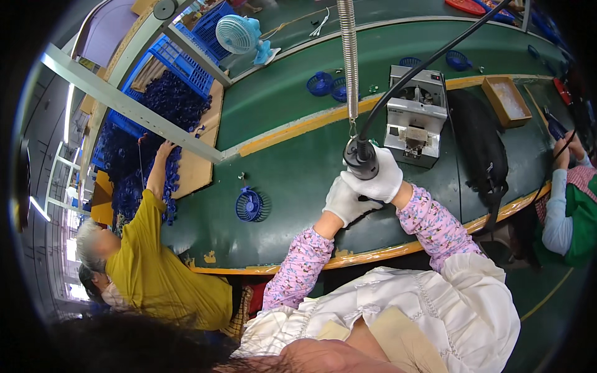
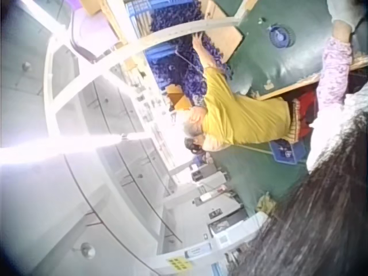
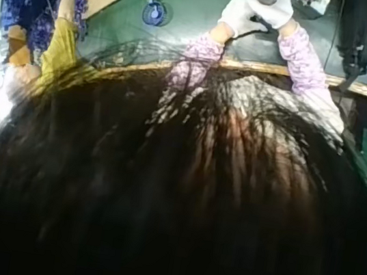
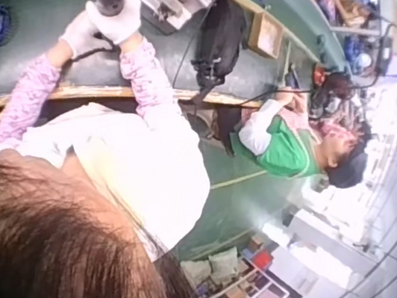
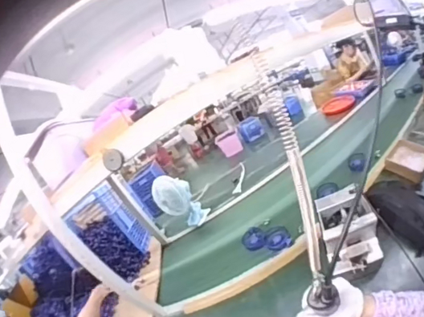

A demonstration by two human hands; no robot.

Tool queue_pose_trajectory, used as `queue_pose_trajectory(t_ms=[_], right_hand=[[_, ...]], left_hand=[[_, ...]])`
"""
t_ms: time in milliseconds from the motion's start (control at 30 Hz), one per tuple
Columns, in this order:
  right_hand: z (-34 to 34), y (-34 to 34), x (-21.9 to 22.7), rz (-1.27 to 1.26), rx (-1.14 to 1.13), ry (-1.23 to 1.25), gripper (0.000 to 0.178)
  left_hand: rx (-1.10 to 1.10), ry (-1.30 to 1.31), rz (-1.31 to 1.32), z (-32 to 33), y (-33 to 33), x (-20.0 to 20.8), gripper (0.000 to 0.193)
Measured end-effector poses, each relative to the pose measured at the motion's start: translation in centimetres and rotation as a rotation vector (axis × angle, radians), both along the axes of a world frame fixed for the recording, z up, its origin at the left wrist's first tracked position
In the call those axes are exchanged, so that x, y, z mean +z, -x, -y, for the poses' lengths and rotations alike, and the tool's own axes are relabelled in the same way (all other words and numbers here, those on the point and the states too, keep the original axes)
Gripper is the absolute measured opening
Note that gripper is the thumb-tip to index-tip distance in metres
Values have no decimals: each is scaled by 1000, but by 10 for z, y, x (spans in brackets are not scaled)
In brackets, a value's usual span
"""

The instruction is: The person assembles fan grilles by positioning parts and driving screws with a suspended electric screwdriver, then removes their gloves by hand.

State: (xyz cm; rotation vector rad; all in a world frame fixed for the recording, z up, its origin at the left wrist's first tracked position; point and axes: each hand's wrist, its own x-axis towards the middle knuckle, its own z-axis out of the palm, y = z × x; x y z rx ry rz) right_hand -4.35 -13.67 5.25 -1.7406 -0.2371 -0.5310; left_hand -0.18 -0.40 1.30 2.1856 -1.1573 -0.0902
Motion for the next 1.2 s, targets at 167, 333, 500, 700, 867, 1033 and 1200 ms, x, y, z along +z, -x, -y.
queue_pose_trajectory(t_ms=[167,333,500,700,867,1033,1200], right_hand=[[3,0,6,0,55,0,23],[2,-1,9,-40,88,-21,23],[2,1,14,6,77,3,18],[2,1,15,15,138,-50,20],[4,3,12,-86,110,-182,24],[17,13,43,-27,-11,-517,21],[62,3,60,187,-431,-321,18]], left_hand=[[-3,4,-40,0,-1,0,50],[-14,-77,-62,-1,-2,0,54],[-14,-49,-144,-1,-1,2,58],[15,-31,-116,-1,1,3,52],[-9,-56,40,-3,-4,0,34],[416,1,363,-46,-49,12,27],[1385,9,380,-141,-62,19,25]])
